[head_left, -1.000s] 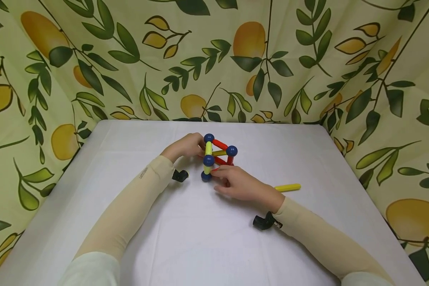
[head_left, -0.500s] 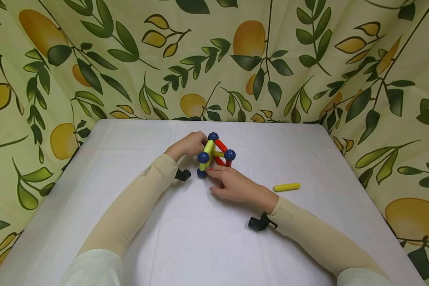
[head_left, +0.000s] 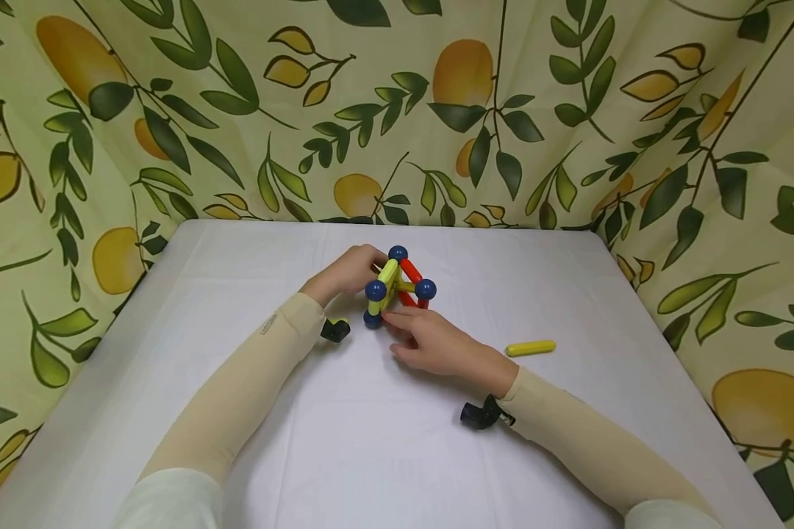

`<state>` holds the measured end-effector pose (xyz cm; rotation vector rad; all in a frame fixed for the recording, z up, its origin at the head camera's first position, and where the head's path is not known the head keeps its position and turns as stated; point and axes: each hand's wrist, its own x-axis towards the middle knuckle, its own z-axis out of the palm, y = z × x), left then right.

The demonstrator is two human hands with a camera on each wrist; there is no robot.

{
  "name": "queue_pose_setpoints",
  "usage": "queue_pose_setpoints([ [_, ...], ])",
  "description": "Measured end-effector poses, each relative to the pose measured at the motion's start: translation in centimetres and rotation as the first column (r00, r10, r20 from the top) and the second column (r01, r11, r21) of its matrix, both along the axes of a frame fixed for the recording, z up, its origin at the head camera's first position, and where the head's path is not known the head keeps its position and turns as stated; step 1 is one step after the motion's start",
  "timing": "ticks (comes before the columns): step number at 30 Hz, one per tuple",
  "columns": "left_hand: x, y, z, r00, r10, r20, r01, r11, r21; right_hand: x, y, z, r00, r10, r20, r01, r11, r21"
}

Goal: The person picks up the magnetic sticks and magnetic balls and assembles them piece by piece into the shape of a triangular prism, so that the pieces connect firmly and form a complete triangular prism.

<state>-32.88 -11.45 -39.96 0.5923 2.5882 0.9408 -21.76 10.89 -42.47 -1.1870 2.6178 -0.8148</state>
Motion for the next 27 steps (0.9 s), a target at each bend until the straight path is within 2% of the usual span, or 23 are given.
queue_pose_setpoints([
  [6, 2.5, -2.5, 0.6, 1.0, 0.004, -0.027, -0.003, 0.999, 0.049, 1.3, 2.4, 3.0, 0.999, -0.029, -0.016, 0.029, 0.998, -0.057],
  [10, 3.8, -3.5, 0.9, 0.998, -0.053, -0.035, 0.055, 0.997, 0.054, 1.2, 5.4, 5.6, 0.995, -0.077, -0.061, 0.073, 0.995, -0.068],
  [14, 4.6, -3.6, 0.6, 0.994, -0.107, -0.029, 0.108, 0.994, 0.031, 0.6, 9.0, 7.5, 0.983, -0.143, -0.118, 0.141, 0.99, -0.021],
  [21, 5.3, -3.2, -0.3, 0.994, -0.112, -0.005, 0.112, 0.993, 0.034, 0.5, 14.8, 8.6, 0.963, -0.226, -0.145, 0.239, 0.967, 0.085],
  [27, 5.4, -2.7, -0.4, 0.996, -0.094, -0.005, 0.094, 0.995, 0.019, 0.8, 17.2, 7.9, 0.965, -0.251, -0.079, 0.261, 0.951, 0.168],
])
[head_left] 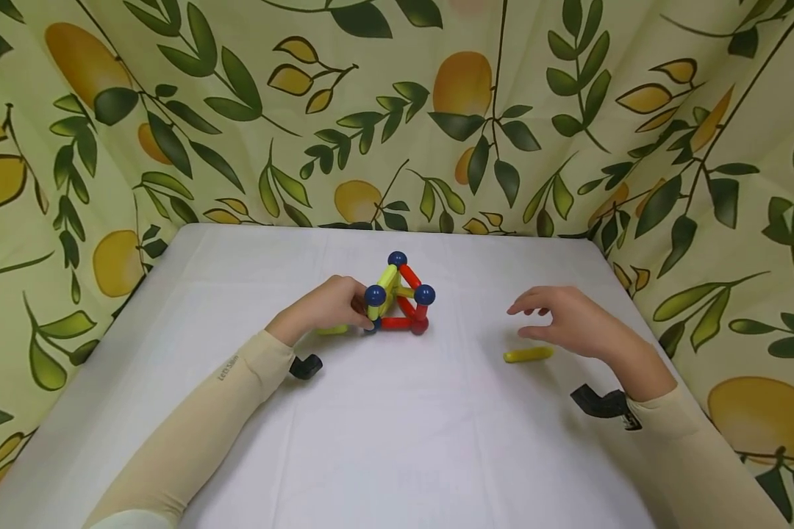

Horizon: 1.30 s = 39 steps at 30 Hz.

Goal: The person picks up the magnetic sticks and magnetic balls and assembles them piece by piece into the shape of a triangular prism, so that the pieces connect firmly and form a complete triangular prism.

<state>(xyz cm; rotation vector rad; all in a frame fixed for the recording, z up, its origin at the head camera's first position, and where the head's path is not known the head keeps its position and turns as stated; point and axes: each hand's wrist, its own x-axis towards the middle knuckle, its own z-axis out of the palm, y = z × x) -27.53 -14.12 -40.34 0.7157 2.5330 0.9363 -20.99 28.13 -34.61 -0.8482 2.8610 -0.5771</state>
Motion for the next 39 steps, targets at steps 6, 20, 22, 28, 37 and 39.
queue_pose_setpoints([
  [6, 0.1, 0.4, 0.0, 1.0, 0.005, 0.006, -0.005, 1.0, -0.018, 0.6, 1.2, -1.9, 0.991, -0.057, 0.118, 0.05, 0.997, 0.06],
  [20, -0.7, 0.2, 0.7, 1.0, 0.006, 0.016, -0.006, 1.0, -0.019, 0.0, 1.9, -4.0, 0.983, -0.055, 0.174, 0.044, 0.997, 0.07],
  [22, -0.6, 0.2, 0.8, 1.0, 0.01, 0.018, -0.009, 1.0, -0.019, -0.1, 1.8, -4.3, 0.984, -0.048, 0.172, 0.037, 0.997, 0.068],
  [28, -0.6, 0.0, 0.6, 1.0, 0.016, 0.02, -0.016, 1.0, -0.008, -0.2, 1.4, -4.8, 0.987, -0.052, 0.151, 0.038, 0.995, 0.093],
  [37, -0.4, -0.2, 0.1, 0.999, 0.015, 0.03, -0.015, 1.0, 0.0, -0.5, 0.9, -4.5, 0.992, -0.015, 0.122, 0.006, 0.997, 0.073],
  [39, -0.4, -0.3, 0.1, 0.999, 0.015, 0.033, -0.015, 1.0, 0.003, -0.8, 0.7, -4.0, 0.996, 0.007, 0.094, -0.011, 0.999, 0.046],
])
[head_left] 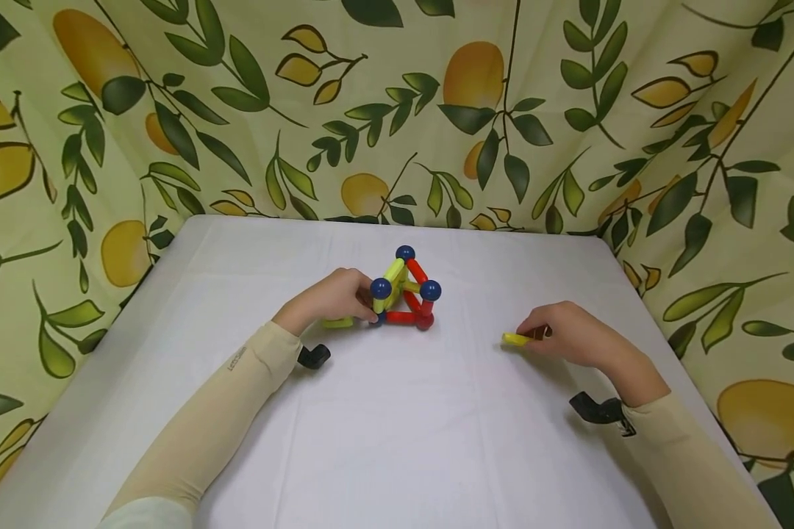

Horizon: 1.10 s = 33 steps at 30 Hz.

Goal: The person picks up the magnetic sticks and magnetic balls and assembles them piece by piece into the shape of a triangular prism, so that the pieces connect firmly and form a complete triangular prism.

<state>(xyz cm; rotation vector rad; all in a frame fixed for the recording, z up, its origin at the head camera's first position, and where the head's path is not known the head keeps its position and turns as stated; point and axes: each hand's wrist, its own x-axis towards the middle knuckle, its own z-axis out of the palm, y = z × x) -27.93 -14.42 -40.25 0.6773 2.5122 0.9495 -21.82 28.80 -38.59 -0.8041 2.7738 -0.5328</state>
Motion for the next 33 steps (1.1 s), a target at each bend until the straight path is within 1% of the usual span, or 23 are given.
queue_pose_setpoints([
  [3, -0.1, 0.1, 0.0, 1.0, 0.004, 0.004, -0.004, 1.0, -0.007, -0.5, -0.6, 1.0, 0.998, 0.036, -0.057, -0.04, 0.997, -0.066],
  [7, -0.1, 0.0, -0.2, 1.0, 0.009, 0.004, -0.009, 1.0, -0.012, -1.2, -2.3, 2.5, 0.987, 0.085, -0.139, -0.104, 0.986, -0.134],
  [10, -0.1, -0.1, -0.3, 1.0, 0.009, 0.0, -0.009, 1.0, -0.007, -1.9, -4.0, 3.6, 0.975, 0.108, -0.194, -0.14, 0.977, -0.158],
  [15, -0.1, 0.0, -0.3, 1.0, 0.007, -0.006, -0.007, 1.0, -0.006, -2.9, -6.5, 5.5, 0.954, 0.141, -0.264, -0.195, 0.962, -0.191],
  [19, -0.1, 0.1, -0.2, 1.0, 0.008, -0.01, -0.008, 1.0, -0.005, -3.5, -8.4, 6.6, 0.941, 0.182, -0.285, -0.247, 0.946, -0.211],
  [23, -0.2, 0.1, -0.1, 1.0, 0.007, -0.011, -0.007, 1.0, -0.001, -4.2, -10.0, 7.1, 0.936, 0.203, -0.287, -0.276, 0.931, -0.24],
  [26, -0.2, 0.1, -0.2, 1.0, 0.005, -0.011, -0.005, 1.0, -0.004, -4.7, -10.9, 7.2, 0.935, 0.2, -0.294, -0.287, 0.912, -0.291],
  [28, -0.1, 0.1, -0.2, 1.0, 0.004, -0.011, -0.004, 1.0, -0.007, -5.0, -11.4, 7.1, 0.932, 0.192, -0.307, -0.293, 0.899, -0.326],
  [33, 0.0, 0.1, -0.1, 1.0, 0.01, -0.013, -0.01, 1.0, -0.009, -5.5, -12.9, 7.2, 0.926, 0.152, -0.346, -0.288, 0.876, -0.388],
])
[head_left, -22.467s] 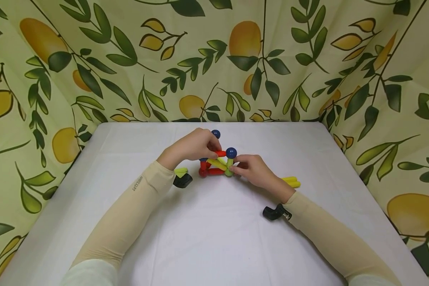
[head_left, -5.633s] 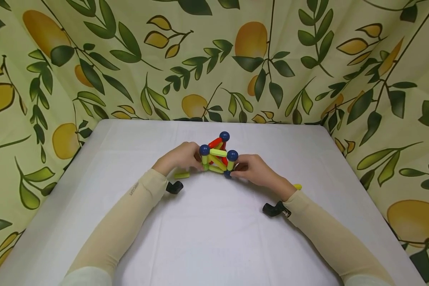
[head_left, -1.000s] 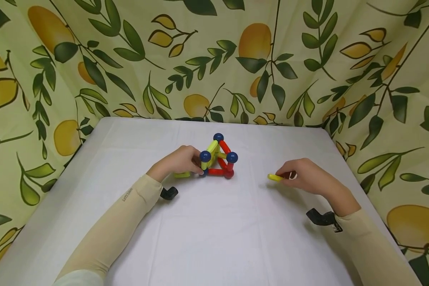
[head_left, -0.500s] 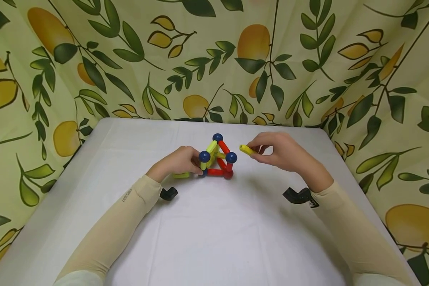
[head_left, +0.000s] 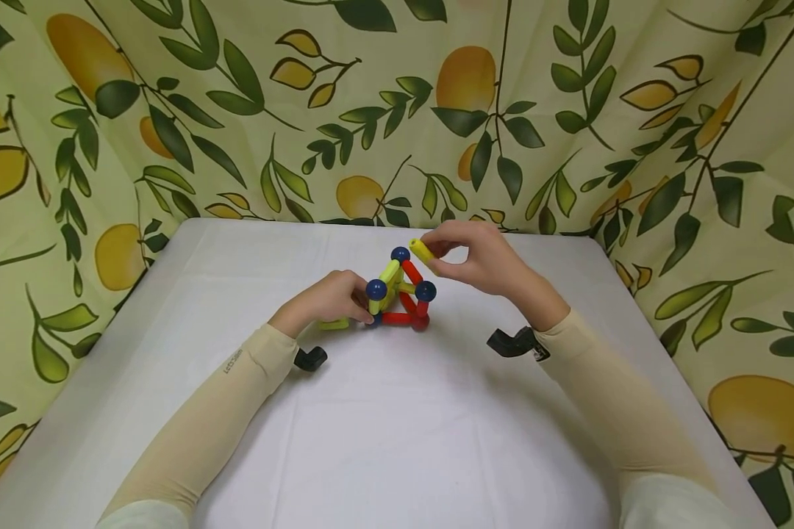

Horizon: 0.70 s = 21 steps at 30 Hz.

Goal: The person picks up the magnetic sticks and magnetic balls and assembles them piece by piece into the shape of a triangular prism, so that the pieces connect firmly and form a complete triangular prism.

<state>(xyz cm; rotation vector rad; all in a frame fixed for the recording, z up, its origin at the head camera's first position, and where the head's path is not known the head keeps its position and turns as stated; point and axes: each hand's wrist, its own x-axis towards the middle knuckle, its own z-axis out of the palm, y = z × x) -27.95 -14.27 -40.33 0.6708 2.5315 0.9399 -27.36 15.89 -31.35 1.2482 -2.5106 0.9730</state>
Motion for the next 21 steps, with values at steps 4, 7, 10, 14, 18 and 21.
queue_pose_setpoints([
  [4, 0.1, -0.1, 0.1, 1.0, 0.006, 0.003, -0.006, 1.0, 0.002, -0.3, -1.4, -0.1, 1.0, -0.002, 0.015, 0.003, 0.998, -0.063],
  [7, 0.1, -0.3, 0.1, 1.0, 0.002, 0.002, -0.002, 1.0, 0.007, -0.6, -2.4, -0.7, 1.0, 0.008, 0.029, -0.005, 0.995, -0.101],
  [10, 0.2, -0.4, 0.1, 1.0, 0.0, 0.001, 0.0, 1.0, 0.018, -0.9, -3.4, -1.4, 0.999, 0.029, 0.037, -0.025, 0.992, -0.125],
  [14, 0.3, -0.4, 0.2, 1.0, -0.007, -0.001, 0.007, 1.0, 0.027, -1.0, -4.3, -2.6, 0.999, 0.038, 0.036, -0.033, 0.991, -0.132],
  [18, 0.3, -0.3, 0.1, 1.0, -0.012, -0.01, 0.012, 1.0, 0.025, -0.9, -4.5, -3.8, 0.998, 0.043, 0.037, -0.038, 0.99, -0.133],
  [21, 0.2, -0.3, 0.1, 1.0, -0.014, -0.012, 0.015, 1.0, 0.024, -0.7, -4.6, -4.5, 0.999, 0.04, 0.031, -0.036, 0.99, -0.136],
])
